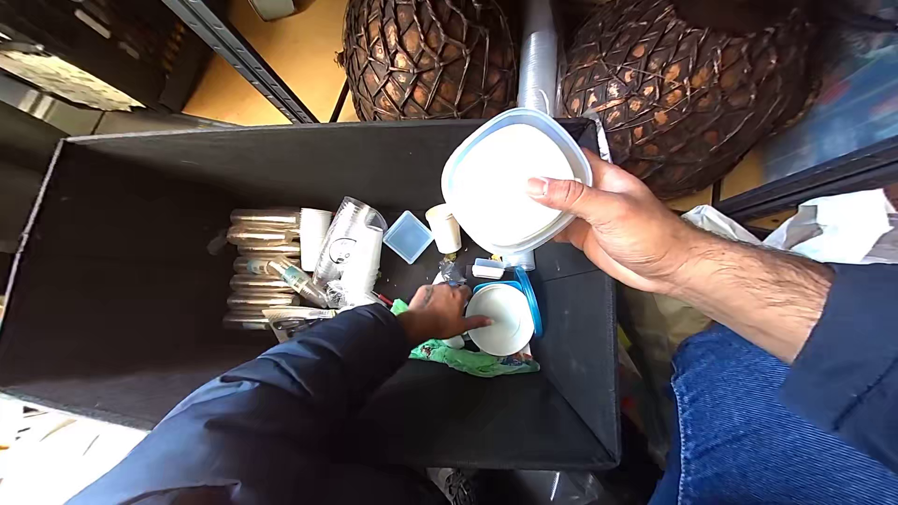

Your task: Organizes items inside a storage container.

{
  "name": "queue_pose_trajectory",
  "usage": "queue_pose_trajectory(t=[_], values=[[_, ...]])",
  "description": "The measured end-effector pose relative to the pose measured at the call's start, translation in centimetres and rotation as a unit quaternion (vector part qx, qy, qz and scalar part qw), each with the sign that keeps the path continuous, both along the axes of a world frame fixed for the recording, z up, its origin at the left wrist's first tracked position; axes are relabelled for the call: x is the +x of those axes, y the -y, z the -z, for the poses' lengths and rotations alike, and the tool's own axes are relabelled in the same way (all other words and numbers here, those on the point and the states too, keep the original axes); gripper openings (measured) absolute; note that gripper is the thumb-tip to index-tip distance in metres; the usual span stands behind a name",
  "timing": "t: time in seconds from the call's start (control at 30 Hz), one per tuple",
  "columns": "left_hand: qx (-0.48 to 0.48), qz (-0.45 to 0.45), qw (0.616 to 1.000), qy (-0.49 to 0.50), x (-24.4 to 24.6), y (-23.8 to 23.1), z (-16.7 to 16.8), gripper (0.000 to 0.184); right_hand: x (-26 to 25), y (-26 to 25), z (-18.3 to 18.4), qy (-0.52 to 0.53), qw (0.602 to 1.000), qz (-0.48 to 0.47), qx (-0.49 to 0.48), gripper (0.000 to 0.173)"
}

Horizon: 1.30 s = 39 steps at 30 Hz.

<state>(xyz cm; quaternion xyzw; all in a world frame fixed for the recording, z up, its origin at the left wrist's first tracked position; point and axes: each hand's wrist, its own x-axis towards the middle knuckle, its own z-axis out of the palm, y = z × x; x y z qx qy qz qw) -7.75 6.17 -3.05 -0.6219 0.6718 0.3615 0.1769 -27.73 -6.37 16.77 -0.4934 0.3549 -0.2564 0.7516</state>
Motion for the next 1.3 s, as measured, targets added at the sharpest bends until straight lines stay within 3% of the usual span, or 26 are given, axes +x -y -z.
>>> queue_pose_trajectory(t=[0.1,0.2,0.27,0.33,0.4,0.47,0.53,0.67,0.8,0.93,0.97,1.03,1.07,1.17,1.23,1.3], values=[[0.031,-0.012,0.999,0.008,-1.3,0.4,-0.5,0.054,0.1,0.0,0.0,-0.008,1.000,0.003,-0.003,0.054],[-0.006,-0.071,0.989,-0.131,1.7,2.7,-3.0,0.032,0.0,0.2,0.2,-0.010,1.000,0.006,-0.006,0.056],[-0.093,-0.158,0.956,-0.229,4.4,4.2,-5.2,0.024,-0.1,0.2,0.2,-0.016,1.000,0.011,-0.003,0.058],[-0.242,-0.266,0.901,-0.243,6.2,5.1,-8.0,0.022,0.1,0.5,0.2,-0.022,1.000,0.014,0.006,0.060],[-0.424,-0.336,0.806,-0.240,6.0,5.3,-10.5,0.018,0.3,0.6,0.4,-0.038,0.999,0.018,0.016,0.061],[-0.575,-0.293,0.711,-0.280,4.9,5.1,-12.7,0.009,0.7,0.7,0.5,-0.063,0.997,0.027,0.019,0.062],[-0.638,-0.180,0.671,-0.331,4.2,4.8,-13.8,0.017,1.2,0.7,0.5,-0.083,0.996,0.032,0.014,0.061],[-0.626,-0.049,0.680,-0.377,4.3,4.8,-13.8,0.043,0.8,1.3,0.5,-0.046,0.998,-0.008,0.030,0.063],[-0.628,0.057,0.702,-0.332,4.6,5.1,-15.0,0.044,0.4,1.4,0.4,-0.052,0.997,-0.048,0.024,0.071],[-0.608,0.130,0.716,-0.317,3.4,5.3,-15.4,0.047,0.1,1.4,1.1,-0.045,0.994,-0.098,0.020,0.099],[-0.602,0.143,0.716,-0.323,3.3,5.3,-15.3,0.047,-0.1,1.4,0.9,-0.042,0.992,-0.114,0.022,0.097],[-0.593,0.165,0.710,-0.342,3.1,5.0,-15.2,0.045,0.0,0.8,0.2,-0.051,0.993,-0.101,0.021,0.066],[-0.594,0.167,0.701,-0.356,2.9,4.8,-15.2,0.043,0.3,0.4,-0.2,-0.055,0.995,-0.079,0.024,0.053],[-0.605,0.109,0.679,-0.402,2.7,4.6,-14.7,0.046,0.6,0.2,-0.4,-0.050,0.997,-0.057,0.026,0.045],[-0.606,0.023,0.655,-0.451,3.0,5.0,-13.8,0.069,0.6,0.1,-0.4,-0.043,0.998,-0.029,0.034,0.045],[-0.580,-0.085,0.650,-0.483,3.2,5.5,-12.3,0.070,0.4,0.1,-0.4,-0.031,0.998,0.000,0.047,0.048]])
